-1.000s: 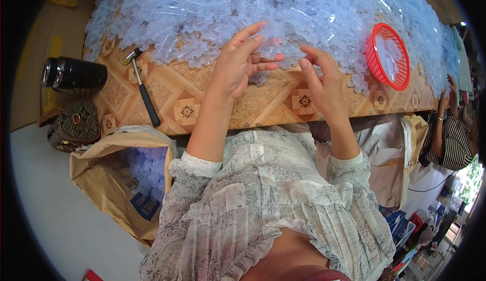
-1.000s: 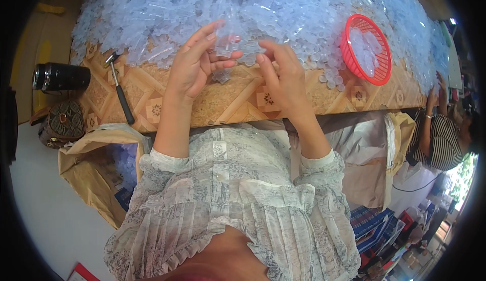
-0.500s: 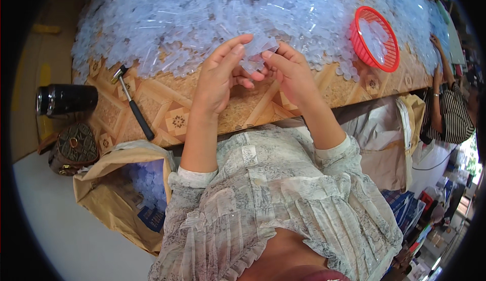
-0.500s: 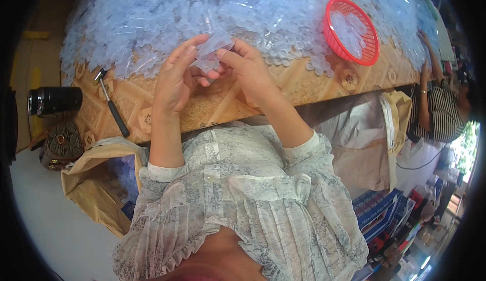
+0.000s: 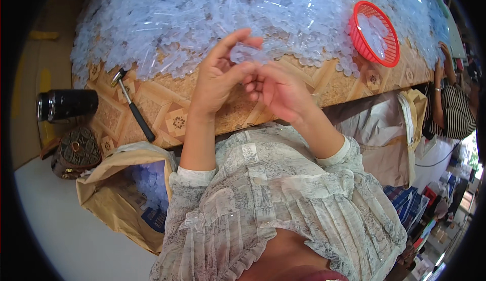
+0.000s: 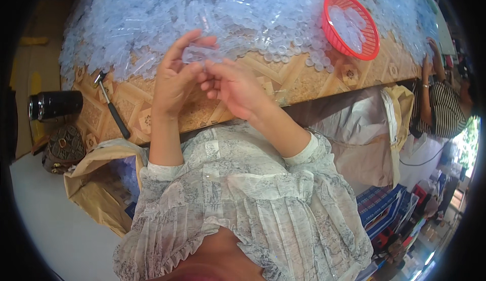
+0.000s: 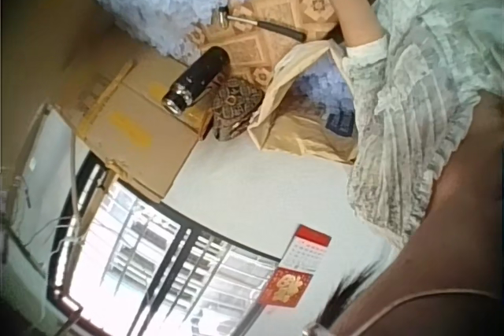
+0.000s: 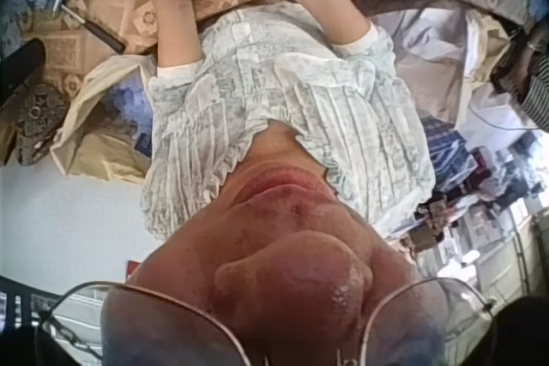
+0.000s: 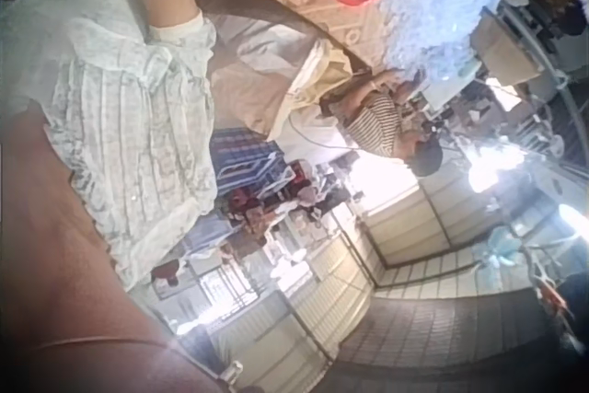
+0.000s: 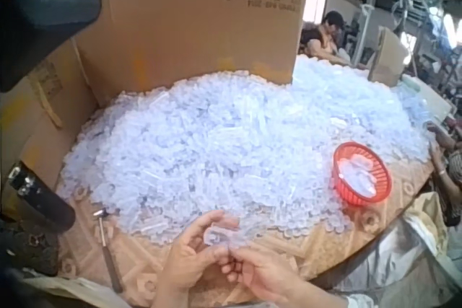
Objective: The person assembles plastic components by fitting and connecting individual plastic pieces together by hand.
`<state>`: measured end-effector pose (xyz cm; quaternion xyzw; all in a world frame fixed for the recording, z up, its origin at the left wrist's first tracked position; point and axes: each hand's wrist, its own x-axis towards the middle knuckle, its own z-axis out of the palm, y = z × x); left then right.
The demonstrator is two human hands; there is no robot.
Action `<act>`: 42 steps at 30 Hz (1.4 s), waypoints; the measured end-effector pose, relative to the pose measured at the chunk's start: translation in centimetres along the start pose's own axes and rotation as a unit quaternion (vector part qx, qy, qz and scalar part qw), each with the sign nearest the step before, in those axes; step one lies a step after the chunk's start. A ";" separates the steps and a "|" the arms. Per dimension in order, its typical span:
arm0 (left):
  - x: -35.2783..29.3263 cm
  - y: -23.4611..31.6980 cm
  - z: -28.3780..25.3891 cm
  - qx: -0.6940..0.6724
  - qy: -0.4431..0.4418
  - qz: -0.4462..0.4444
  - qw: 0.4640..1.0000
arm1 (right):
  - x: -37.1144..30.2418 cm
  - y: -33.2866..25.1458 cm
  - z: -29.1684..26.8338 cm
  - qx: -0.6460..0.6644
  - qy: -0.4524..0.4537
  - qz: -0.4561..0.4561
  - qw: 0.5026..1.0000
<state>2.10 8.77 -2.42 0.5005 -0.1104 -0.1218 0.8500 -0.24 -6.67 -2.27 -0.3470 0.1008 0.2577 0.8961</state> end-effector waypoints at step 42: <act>1.0 2.4 0.1 -0.022 0.112 -0.065 0.991 | 5.4 -12.5 -5.1 -0.677 0.246 -0.405 0.563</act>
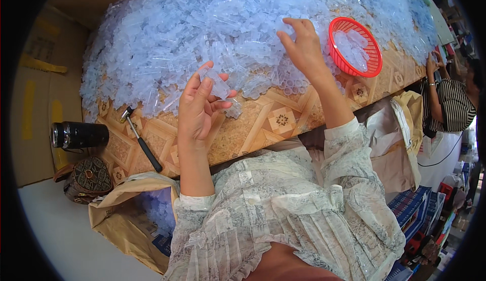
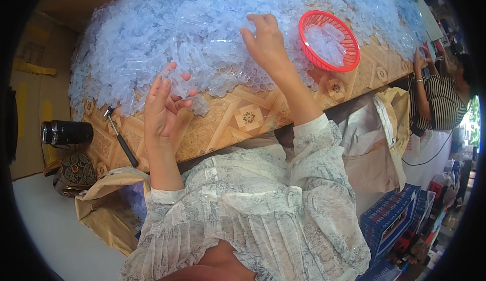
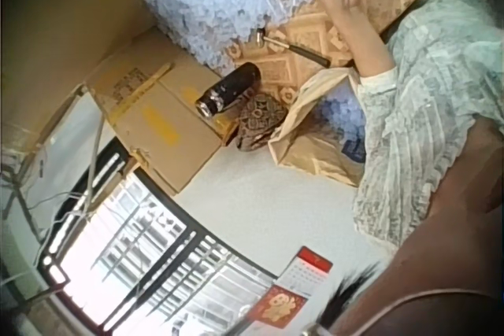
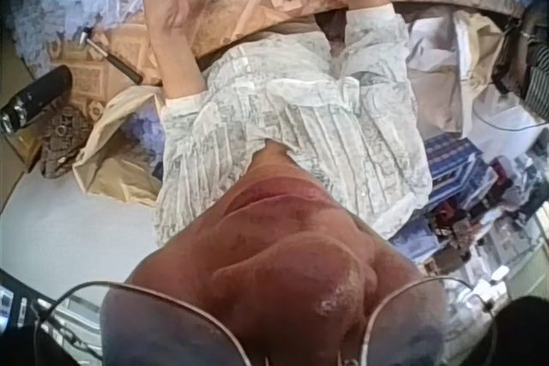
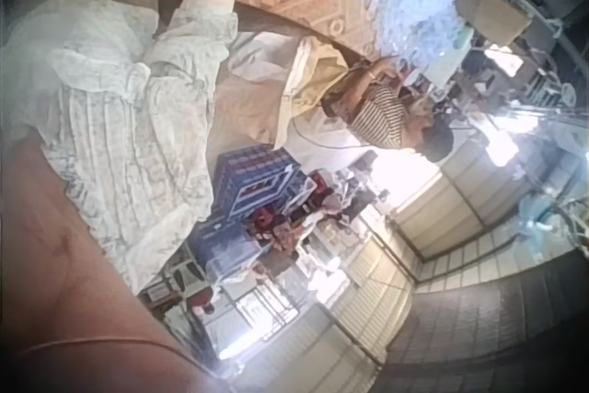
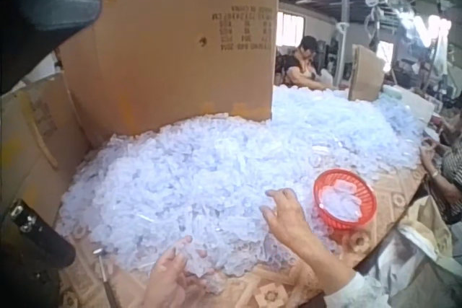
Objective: The person assembles plastic components by fitting and connecting individual plastic pieces together by hand.
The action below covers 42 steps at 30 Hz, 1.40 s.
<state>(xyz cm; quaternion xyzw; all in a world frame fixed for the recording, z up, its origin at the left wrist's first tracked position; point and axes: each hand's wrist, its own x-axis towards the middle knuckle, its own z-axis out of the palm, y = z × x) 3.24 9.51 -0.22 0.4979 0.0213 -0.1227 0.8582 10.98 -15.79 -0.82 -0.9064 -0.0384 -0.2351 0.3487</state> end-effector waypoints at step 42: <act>-0.6 -0.3 -4.2 -0.060 -0.033 0.001 0.998 | -9.3 -5.3 1.1 -0.095 -0.186 -0.119 0.971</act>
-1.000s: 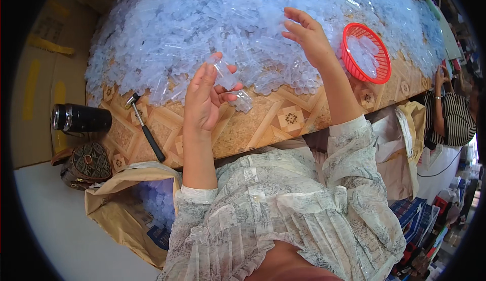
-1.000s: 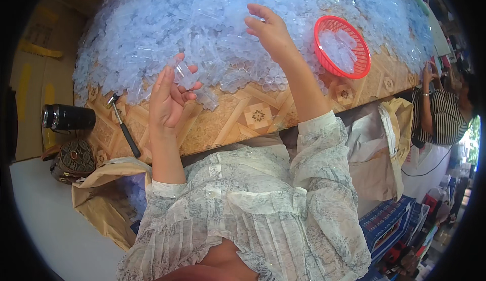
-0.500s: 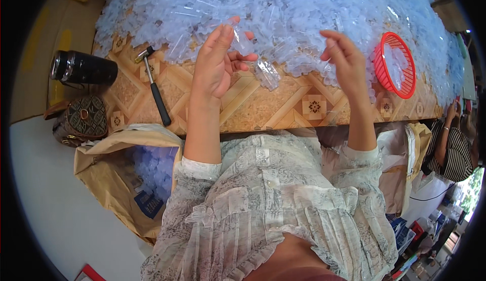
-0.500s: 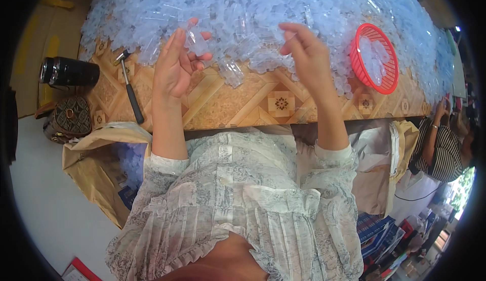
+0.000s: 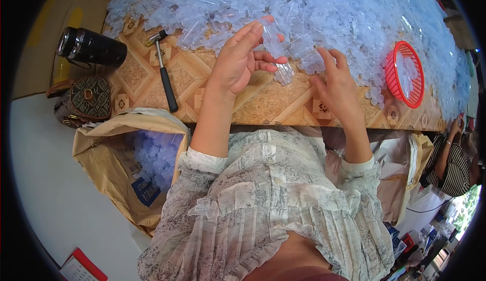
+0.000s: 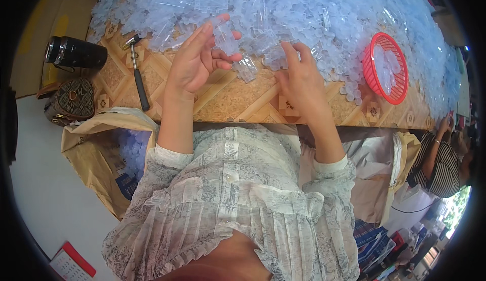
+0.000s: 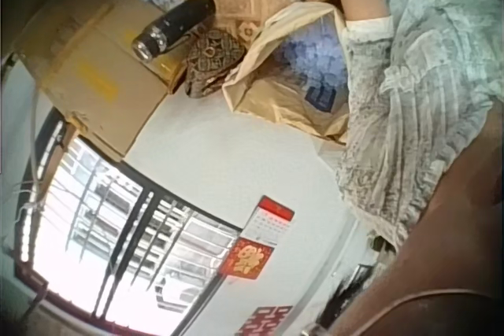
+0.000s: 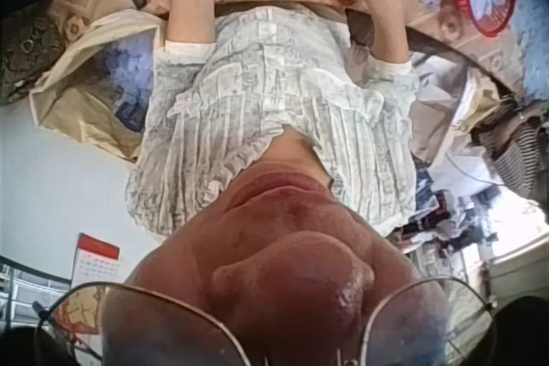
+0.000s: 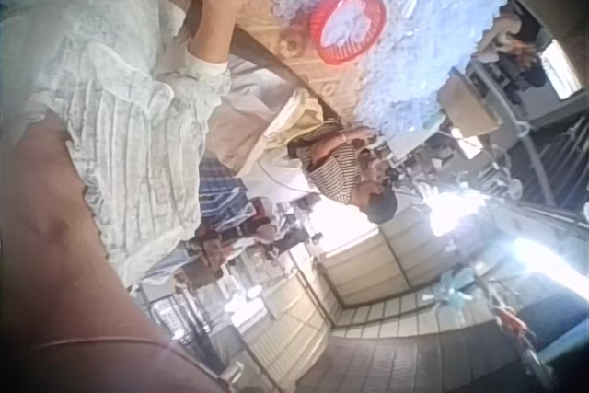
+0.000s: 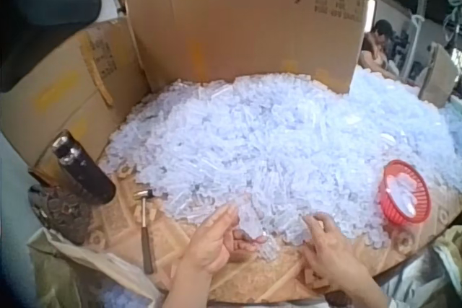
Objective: The person assembles plastic components by fitting and connecting individual plastic pieces together by hand.
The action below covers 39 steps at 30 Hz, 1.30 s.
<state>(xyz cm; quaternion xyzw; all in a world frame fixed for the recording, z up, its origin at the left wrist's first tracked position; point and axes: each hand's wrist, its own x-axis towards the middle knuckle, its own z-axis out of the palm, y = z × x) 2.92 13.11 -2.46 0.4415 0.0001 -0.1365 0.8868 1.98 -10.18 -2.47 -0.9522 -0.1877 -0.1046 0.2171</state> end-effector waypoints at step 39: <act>0.5 -0.6 0.0 0.042 0.020 0.003 0.999 | 1.1 2.0 -1.5 -0.047 0.155 0.022 0.987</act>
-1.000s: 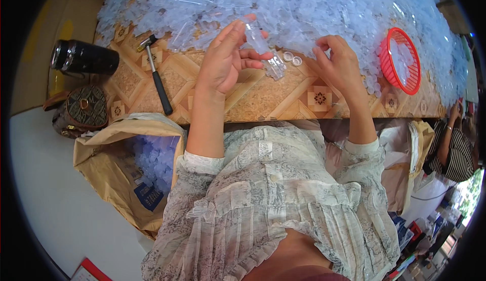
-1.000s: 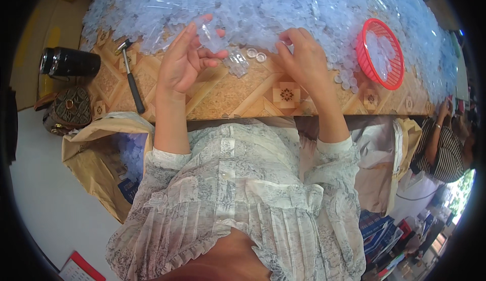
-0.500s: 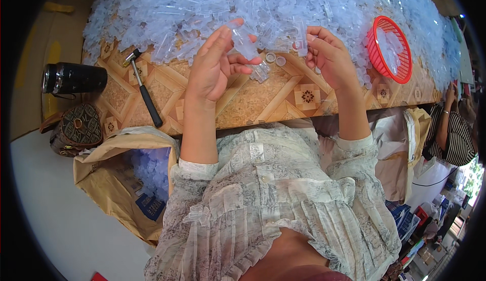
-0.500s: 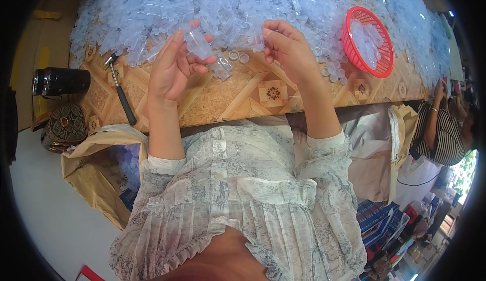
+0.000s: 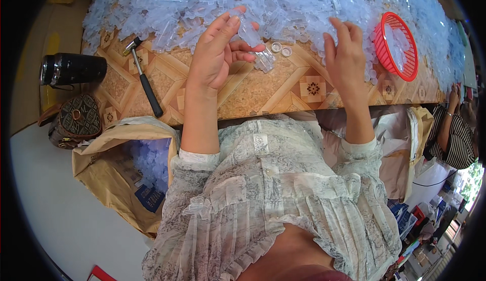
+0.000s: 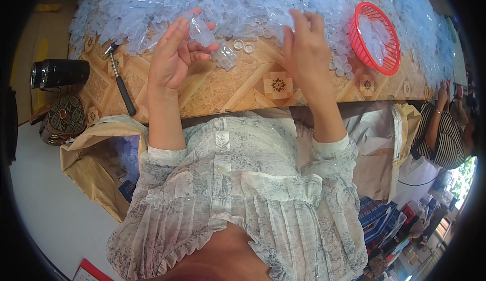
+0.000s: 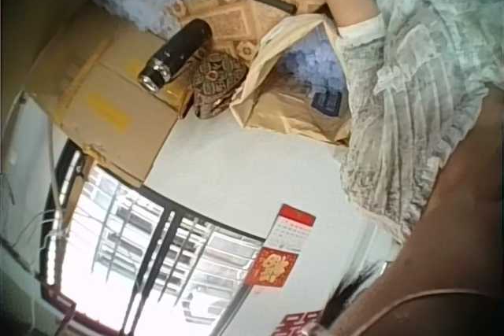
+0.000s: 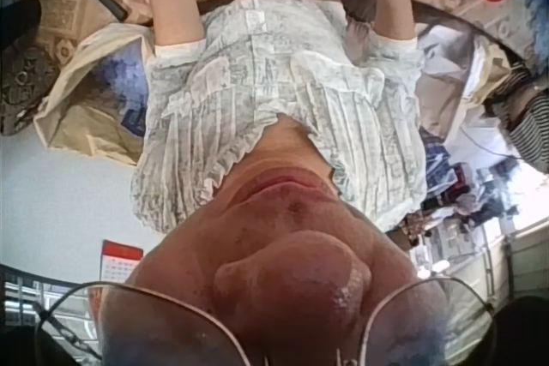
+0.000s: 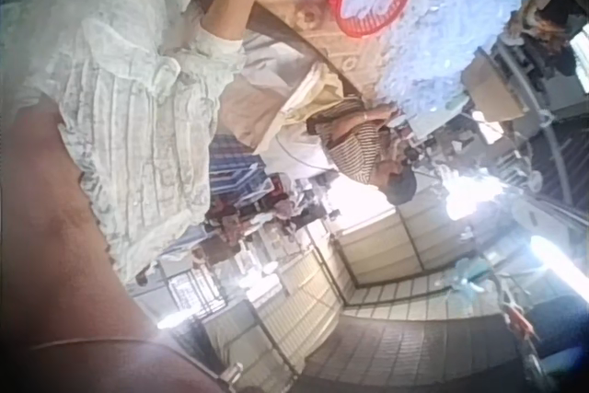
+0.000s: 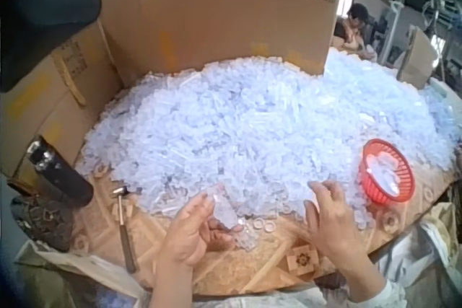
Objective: The person assembles plastic components by fitting and connecting individual plastic pieces together by hand.
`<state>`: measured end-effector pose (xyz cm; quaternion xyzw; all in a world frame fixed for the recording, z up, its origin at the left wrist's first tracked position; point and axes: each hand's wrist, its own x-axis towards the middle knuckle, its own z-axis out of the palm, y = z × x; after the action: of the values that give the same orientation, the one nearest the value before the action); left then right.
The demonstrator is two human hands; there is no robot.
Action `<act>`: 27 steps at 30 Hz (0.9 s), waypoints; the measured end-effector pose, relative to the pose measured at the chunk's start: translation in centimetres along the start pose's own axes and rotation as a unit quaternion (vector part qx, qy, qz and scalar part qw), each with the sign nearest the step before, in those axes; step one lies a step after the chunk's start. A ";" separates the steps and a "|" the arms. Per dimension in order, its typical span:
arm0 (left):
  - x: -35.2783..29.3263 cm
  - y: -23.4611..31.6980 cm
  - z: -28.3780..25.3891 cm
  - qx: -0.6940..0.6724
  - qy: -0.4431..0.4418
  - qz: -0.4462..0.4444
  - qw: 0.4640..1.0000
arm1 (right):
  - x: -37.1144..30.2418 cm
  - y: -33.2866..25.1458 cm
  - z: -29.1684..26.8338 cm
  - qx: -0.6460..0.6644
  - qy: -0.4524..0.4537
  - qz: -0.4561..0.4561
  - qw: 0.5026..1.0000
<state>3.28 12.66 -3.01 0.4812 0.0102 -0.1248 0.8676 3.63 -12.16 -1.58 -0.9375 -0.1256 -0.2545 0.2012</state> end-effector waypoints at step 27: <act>0.3 -0.2 1.1 -0.013 -0.020 -0.028 0.999 | -1.5 -2.1 0.8 0.637 -0.151 0.340 0.675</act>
<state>3.46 11.59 -2.68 0.4669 0.0079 -0.1584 0.8699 2.04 -10.12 -2.33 -0.5856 0.0417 0.1182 0.8008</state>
